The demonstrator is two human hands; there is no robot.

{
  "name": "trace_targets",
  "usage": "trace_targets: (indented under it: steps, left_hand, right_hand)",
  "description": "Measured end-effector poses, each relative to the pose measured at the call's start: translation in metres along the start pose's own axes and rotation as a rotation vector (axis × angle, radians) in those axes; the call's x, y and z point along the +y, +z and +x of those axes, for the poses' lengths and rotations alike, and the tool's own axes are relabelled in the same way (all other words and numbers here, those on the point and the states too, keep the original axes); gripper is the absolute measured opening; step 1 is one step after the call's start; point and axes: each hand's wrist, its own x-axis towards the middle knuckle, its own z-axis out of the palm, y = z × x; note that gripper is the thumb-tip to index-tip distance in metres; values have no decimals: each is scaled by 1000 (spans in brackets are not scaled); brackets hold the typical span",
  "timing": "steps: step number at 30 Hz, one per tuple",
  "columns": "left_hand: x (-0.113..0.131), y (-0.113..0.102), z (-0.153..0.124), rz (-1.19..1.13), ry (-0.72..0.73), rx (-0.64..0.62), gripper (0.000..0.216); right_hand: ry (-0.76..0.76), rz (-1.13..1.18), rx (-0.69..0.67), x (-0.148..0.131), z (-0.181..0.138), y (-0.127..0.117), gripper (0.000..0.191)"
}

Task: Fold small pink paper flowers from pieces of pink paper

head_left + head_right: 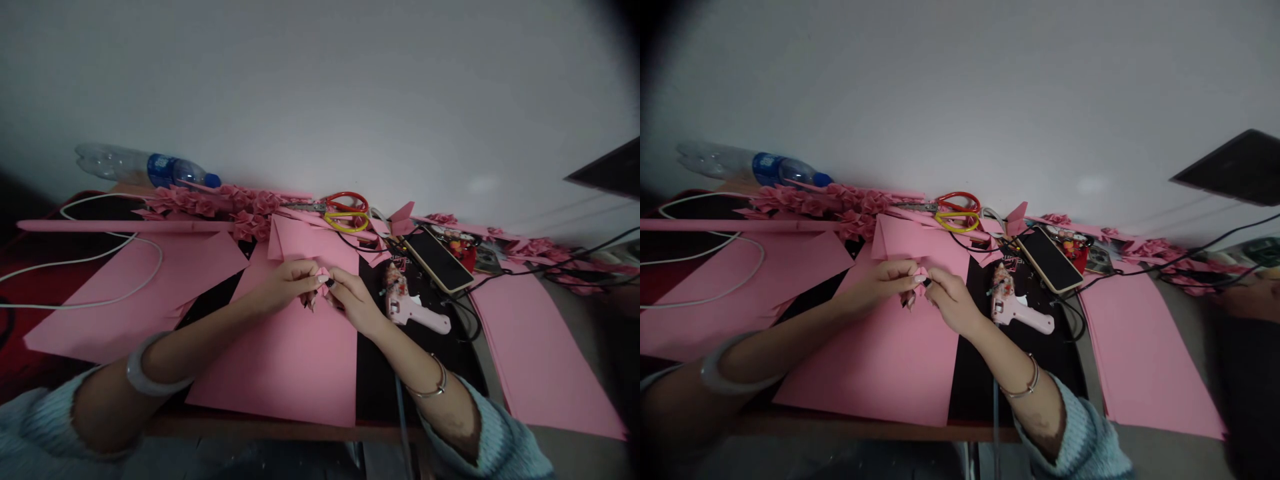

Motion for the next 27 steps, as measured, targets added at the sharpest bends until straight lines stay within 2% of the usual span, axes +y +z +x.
trace_targets:
  steps: [4, 8, 15, 27]
  left_hand:
    - [-5, 3, 0, 55, 45, 21, 27]
    - [-11, 3, 1, 68, 55, 0, 26]
    - [-17, 3, 2, 52, 71, 18, 24]
    - [-16, 5, 3, -96, 11, 4, 26]
  right_hand:
    - [-41, -85, 48, 1, 0, 0, 45]
    - [-28, -161, 26, 0, 2, 1, 53]
    - [-15, -120, -18, 2, 3, 0, 52]
    - [50, 59, -75, -2, 8, -2, 53]
